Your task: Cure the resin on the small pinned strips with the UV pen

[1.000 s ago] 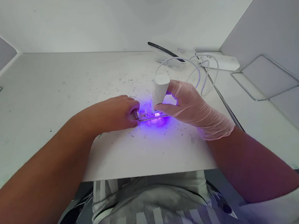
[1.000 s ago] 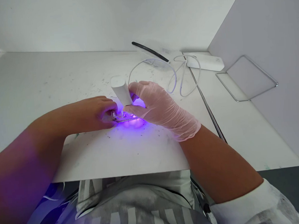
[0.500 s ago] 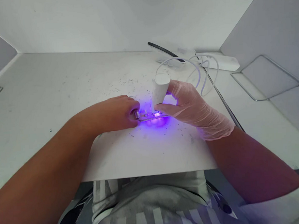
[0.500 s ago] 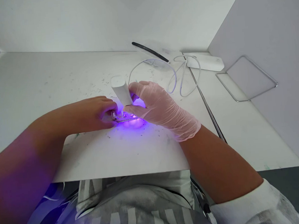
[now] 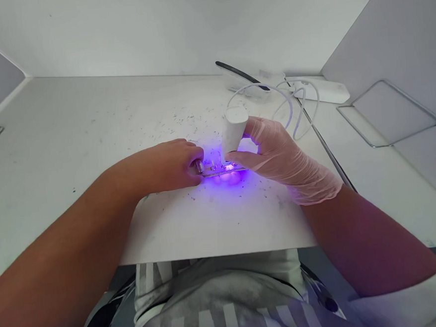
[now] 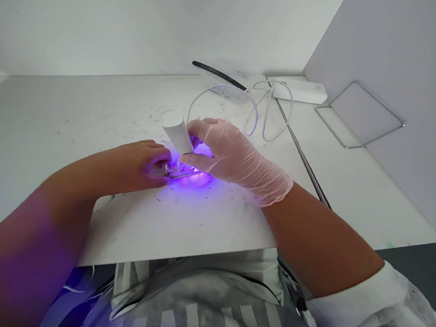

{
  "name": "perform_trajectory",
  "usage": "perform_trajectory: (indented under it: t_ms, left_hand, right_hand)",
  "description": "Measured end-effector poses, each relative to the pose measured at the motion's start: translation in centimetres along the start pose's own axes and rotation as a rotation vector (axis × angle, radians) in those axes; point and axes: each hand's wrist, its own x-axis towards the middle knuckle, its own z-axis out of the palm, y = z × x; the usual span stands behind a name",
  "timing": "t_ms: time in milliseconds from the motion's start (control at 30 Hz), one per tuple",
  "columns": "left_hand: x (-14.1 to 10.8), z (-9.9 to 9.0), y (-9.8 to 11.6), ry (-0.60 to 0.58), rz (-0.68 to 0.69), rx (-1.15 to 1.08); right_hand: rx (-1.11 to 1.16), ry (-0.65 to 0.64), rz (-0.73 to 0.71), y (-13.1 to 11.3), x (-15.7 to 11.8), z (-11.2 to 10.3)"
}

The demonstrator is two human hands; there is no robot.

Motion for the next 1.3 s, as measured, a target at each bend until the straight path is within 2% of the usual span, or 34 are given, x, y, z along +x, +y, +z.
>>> perform_trajectory:
  t_ms: [700,1300]
  left_hand:
    - [-0.05,-0.08,-0.01,0.0,0.015,-0.008]
    - [-0.16,-0.48,0.58,-0.036,-0.033,0.01]
  right_hand:
    - [-0.007,-0.002,-0.001,-0.15,-0.02,0.01]
    - [-0.005,-0.011,0.005,-0.04,0.03,-0.02]
